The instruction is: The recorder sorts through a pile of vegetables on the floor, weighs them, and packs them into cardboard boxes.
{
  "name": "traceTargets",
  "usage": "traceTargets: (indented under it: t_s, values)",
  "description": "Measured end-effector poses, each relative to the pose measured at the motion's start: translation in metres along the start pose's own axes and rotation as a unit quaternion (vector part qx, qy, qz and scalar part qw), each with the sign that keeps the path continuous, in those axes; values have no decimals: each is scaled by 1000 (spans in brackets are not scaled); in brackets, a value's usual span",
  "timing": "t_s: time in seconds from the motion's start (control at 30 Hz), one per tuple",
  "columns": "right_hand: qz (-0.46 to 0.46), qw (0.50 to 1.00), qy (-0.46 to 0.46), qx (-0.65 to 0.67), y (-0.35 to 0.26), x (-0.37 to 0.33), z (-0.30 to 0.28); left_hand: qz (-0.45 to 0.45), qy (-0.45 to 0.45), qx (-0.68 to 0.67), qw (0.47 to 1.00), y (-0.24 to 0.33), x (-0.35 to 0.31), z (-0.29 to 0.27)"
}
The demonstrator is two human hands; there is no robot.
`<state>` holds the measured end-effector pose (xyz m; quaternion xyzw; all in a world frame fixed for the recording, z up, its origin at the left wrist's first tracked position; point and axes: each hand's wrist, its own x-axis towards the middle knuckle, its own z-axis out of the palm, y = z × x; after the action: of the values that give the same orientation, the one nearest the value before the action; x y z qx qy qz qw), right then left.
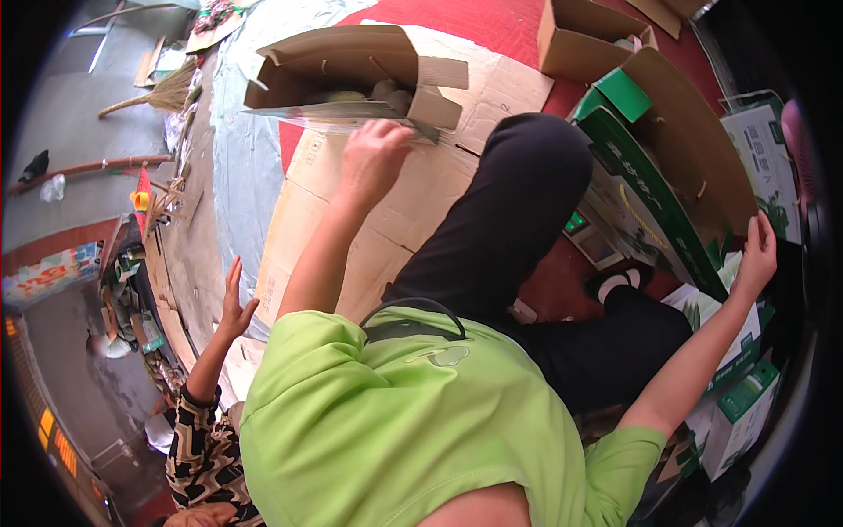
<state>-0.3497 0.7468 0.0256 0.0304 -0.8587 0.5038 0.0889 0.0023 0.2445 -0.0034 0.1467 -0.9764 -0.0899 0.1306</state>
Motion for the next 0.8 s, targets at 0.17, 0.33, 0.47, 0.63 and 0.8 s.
traceTargets:
  t_s: [0.17,0.33,0.47,0.63,0.8]
  values:
    - [33,999,-4,21,-1,-1,-5,-61,71,90,992,-42,10,-26]
    - [7,1000,-8,-2,-17,-5,14,-40,-148,171,973,-102,36,-12]
    - [-16,1000,-4,-1,-10,0,7,-54,-183,118,974,-116,50,-17]
    - [13,1000,-15,-23,-4,1,10,5,-180,136,974,-118,40,-22]
    - [10,1000,-15,-21,-10,-3,16,-186,-391,-33,901,-91,109,-7]
